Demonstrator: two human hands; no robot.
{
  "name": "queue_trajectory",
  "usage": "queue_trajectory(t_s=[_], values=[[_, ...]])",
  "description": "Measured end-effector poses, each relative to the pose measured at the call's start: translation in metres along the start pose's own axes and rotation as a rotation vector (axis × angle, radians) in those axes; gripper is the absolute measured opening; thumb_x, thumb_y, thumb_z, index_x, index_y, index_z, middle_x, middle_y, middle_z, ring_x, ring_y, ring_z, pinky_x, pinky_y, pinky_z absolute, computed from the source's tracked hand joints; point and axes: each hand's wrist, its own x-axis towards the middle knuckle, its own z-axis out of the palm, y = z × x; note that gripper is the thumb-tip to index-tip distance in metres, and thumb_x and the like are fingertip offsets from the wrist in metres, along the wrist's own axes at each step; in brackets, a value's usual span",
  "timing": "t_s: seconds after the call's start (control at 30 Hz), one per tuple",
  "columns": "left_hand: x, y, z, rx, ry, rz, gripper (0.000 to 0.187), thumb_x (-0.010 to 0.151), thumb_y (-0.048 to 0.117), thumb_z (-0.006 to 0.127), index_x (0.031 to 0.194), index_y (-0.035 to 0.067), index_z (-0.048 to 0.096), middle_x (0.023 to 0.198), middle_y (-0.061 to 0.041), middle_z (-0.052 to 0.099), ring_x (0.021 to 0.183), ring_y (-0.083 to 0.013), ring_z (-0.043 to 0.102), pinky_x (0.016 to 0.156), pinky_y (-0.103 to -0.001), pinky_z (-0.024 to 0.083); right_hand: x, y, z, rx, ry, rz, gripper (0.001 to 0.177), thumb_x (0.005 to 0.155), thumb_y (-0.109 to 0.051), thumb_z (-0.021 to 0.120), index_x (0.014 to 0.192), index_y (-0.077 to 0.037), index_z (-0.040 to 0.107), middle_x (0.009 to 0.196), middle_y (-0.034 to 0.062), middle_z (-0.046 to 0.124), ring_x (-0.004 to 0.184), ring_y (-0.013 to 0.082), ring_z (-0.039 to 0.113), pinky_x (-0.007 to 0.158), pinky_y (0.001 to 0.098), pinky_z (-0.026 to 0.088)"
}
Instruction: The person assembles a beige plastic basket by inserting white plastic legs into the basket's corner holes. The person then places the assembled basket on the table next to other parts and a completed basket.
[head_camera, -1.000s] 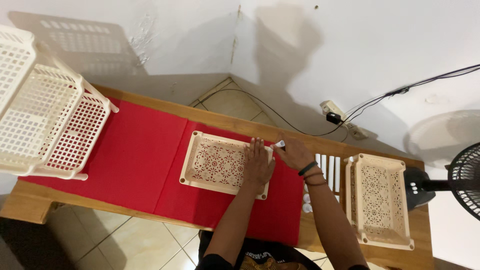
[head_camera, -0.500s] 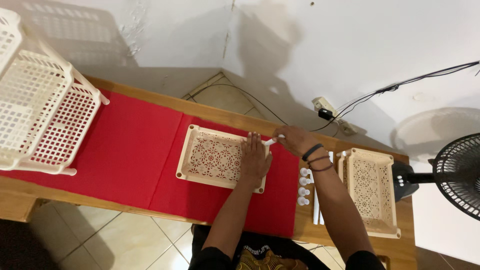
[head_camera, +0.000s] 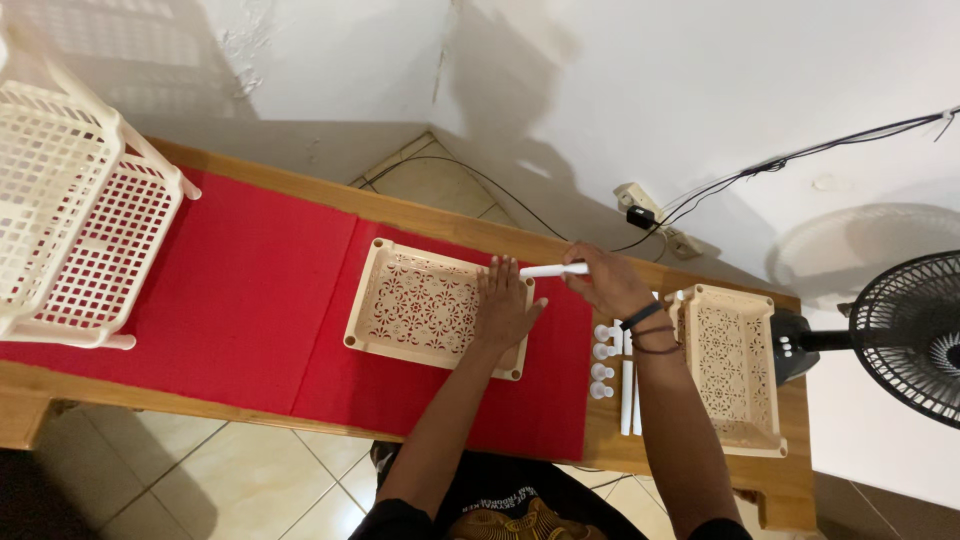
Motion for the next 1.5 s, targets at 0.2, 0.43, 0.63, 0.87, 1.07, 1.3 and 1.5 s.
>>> queue_trajectory(t_s=[0.2,0.43,0.63,0.87,1.07,1.3,1.5], values=[[-0.012,-0.003,-0.054,-0.556,-0.109,-0.213,0.066,0.094,0.036,0.063,0.154,0.015,0.045,0.14,-0.013,0.064,0.136,-0.0322,0.054,0.121,-0.047,0.04,-0.017,0.009,0.007,0.286,0.027,0.193,0.024,0.091,-0.021,0.076,0.11,-0.01,0.066,0.105,0.0084,0.072,0.095,0.0206,0.073,0.085,0.0336,0.062],[-0.012,-0.008,-0.109,-0.688,-0.058,-0.047,0.032,0.101,0.026,0.057,0.131,0.017,0.065,0.123,-0.008,0.076,0.116,-0.0227,0.071,0.097,-0.042,0.057,-0.038,0.003,0.016,0.521,0.176,0.309,0.023,0.093,-0.02,0.077,0.114,-0.011,0.074,0.103,0.0046,0.074,0.09,0.012,0.069,0.08,0.0249,0.058],[-0.012,-0.013,-0.166,-0.751,-0.031,0.003,0.026,0.105,0.027,0.058,0.123,0.012,0.068,0.118,-0.006,0.078,0.115,-0.0208,0.073,0.1,-0.04,0.057,-0.042,-0.01,0.023,0.694,0.291,0.397,0.029,0.093,-0.021,0.077,0.12,-0.012,0.075,0.093,0.003,0.072,0.072,0.0094,0.057,0.061,0.0223,0.046],[-0.017,-0.011,-0.188,-0.728,-0.071,-0.017,0.029,0.098,0.028,0.066,0.125,0.015,0.068,0.12,-0.007,0.075,0.115,-0.0197,0.07,0.097,-0.04,0.059,-0.035,-0.033,0.04,0.875,0.345,0.248,0.029,0.095,-0.017,0.074,0.123,-0.009,0.072,0.108,0.0035,0.074,0.097,0.0111,0.067,0.084,0.024,0.055],[-0.018,-0.017,-0.192,-0.673,-0.084,-0.191,0.03,0.1,0.035,0.06,0.122,0.017,0.07,0.116,-0.005,0.075,0.107,-0.0164,0.071,0.093,-0.039,0.06,-0.032,-0.03,0.054,1.106,0.411,0.203,0.034,0.094,-0.013,0.073,0.124,-0.001,0.063,0.114,0.0086,0.073,0.108,0.0183,0.071,0.098,0.0318,0.059],[-0.021,-0.018,-0.193,-0.631,-0.012,-0.173,0.028,0.099,0.035,0.06,0.12,0.018,0.069,0.108,-0.003,0.076,0.099,-0.0151,0.073,0.089,-0.041,0.06,-0.037,-0.019,0.062,1.008,0.421,0.364,0.032,0.094,-0.016,0.073,0.121,-0.001,0.068,0.105,0.0104,0.076,0.098,0.0185,0.076,0.092,0.0325,0.064],[-0.023,-0.015,-0.18,-0.637,0.062,-0.274,0.026,0.099,0.032,0.062,0.121,0.021,0.069,0.106,-0.001,0.077,0.095,-0.0134,0.073,0.086,-0.036,0.057,-0.04,-0.016,0.069,1.126,0.476,0.314,0.034,0.096,-0.019,0.072,0.126,-0.003,0.069,0.114,0.0092,0.075,0.107,0.0172,0.073,0.098,0.0308,0.059]])
